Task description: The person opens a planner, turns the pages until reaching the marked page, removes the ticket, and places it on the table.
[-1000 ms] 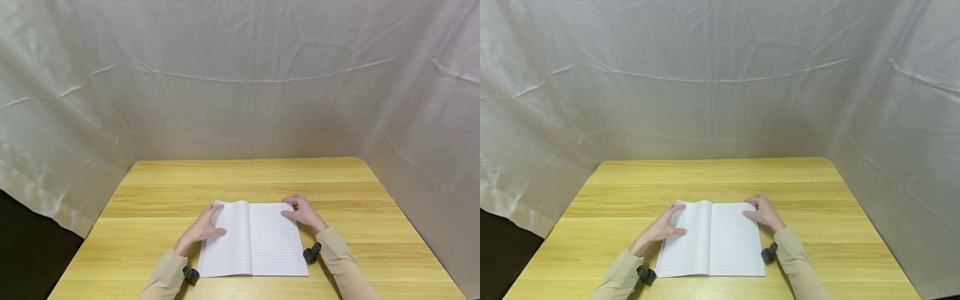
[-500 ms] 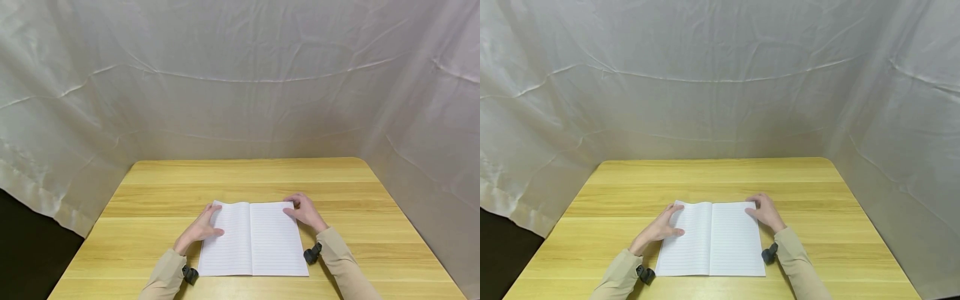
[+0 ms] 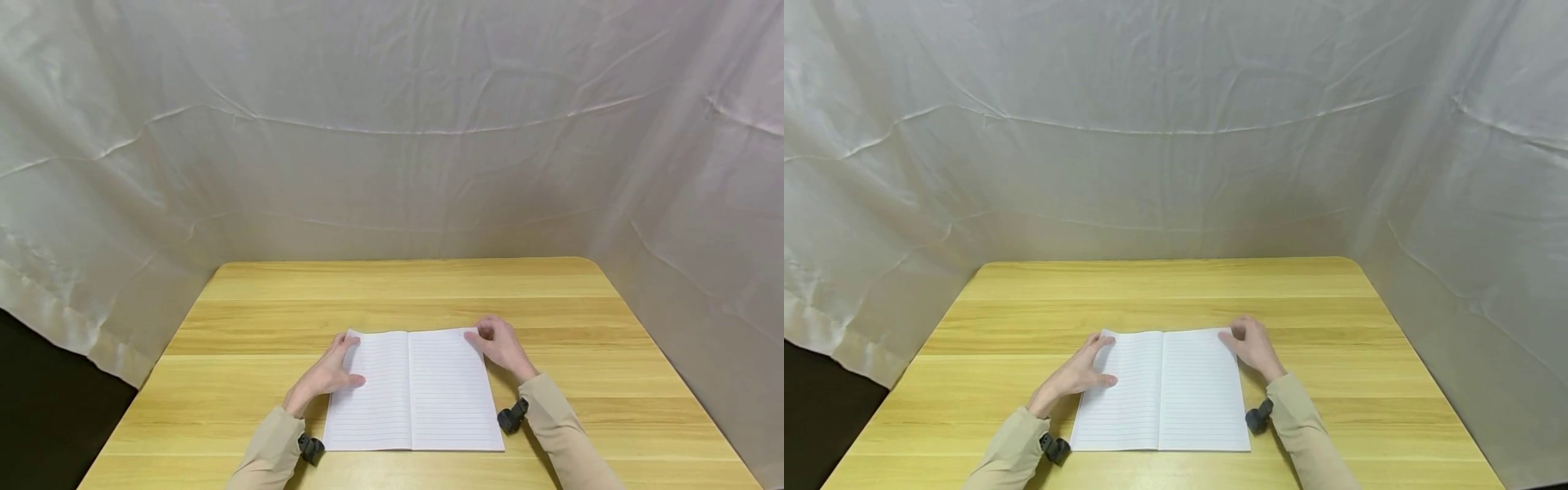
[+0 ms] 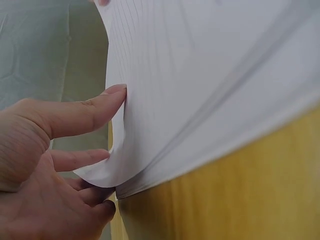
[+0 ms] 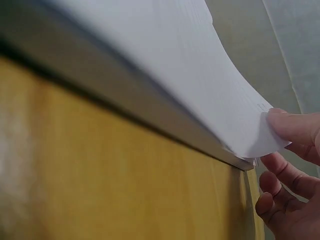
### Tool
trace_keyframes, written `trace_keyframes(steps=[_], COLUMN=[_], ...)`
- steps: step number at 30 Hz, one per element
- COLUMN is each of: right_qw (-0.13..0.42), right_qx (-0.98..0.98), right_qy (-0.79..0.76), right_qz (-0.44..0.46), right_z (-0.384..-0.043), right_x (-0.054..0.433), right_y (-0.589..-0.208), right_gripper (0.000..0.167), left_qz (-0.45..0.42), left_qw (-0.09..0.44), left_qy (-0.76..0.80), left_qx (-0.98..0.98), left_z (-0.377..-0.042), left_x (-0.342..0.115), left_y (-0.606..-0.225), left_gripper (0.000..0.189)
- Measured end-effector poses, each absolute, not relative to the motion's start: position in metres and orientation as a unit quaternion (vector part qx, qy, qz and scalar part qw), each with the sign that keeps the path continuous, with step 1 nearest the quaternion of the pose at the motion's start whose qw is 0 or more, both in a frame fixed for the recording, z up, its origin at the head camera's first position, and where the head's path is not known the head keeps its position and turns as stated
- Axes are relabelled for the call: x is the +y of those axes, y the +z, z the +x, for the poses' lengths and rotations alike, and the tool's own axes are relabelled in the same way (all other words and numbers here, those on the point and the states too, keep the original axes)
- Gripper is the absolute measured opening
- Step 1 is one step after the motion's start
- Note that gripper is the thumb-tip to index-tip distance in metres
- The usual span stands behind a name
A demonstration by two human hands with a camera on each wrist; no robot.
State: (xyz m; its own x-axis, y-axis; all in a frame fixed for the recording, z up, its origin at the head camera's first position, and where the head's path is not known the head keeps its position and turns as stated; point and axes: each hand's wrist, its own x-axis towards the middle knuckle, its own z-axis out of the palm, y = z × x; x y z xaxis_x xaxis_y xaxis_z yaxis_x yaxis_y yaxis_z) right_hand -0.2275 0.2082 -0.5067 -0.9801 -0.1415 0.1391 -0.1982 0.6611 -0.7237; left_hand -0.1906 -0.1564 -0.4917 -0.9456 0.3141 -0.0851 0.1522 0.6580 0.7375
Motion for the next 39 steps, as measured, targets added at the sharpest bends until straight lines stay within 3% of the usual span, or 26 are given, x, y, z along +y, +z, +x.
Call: trace_keyframes(steps=[5, 9, 12, 19, 28, 39], right_qw=[0.042, 0.030, 0.013, -0.048, -0.116, -0.135], right_qx=[-0.902, -0.892, -0.882, -0.845, -0.805, -0.776], right_qy=[0.418, 0.440, 0.461, 0.518, 0.558, 0.575], right_qz=[0.101, 0.096, 0.094, 0.121, 0.164, 0.220], right_z=[-0.225, -0.221, -0.219, -0.210, -0.204, -0.198], right_x=[0.206, 0.206, 0.207, 0.209, 0.212, 0.206], right_y=[-0.506, -0.504, -0.502, -0.494, -0.484, -0.478], right_gripper=[0.034, 0.028, 0.026, 0.041, 0.047, 0.055], left_qz=[0.122, 0.129, 0.136, 0.153, 0.166, 0.150], left_qw=[0.109, 0.096, 0.085, 0.080, 0.074, 0.093], left_qy=[0.394, 0.397, 0.398, 0.416, 0.446, 0.540], left_qx=[0.905, 0.904, 0.903, 0.893, 0.876, 0.823], left_z=[-0.190, -0.189, -0.189, -0.187, -0.184, -0.185], left_x=[-0.157, -0.156, -0.156, -0.157, -0.154, -0.140], left_y=[-0.491, -0.492, -0.492, -0.492, -0.488, -0.482], left_gripper=[0.078, 0.079, 0.080, 0.085, 0.089, 0.080])
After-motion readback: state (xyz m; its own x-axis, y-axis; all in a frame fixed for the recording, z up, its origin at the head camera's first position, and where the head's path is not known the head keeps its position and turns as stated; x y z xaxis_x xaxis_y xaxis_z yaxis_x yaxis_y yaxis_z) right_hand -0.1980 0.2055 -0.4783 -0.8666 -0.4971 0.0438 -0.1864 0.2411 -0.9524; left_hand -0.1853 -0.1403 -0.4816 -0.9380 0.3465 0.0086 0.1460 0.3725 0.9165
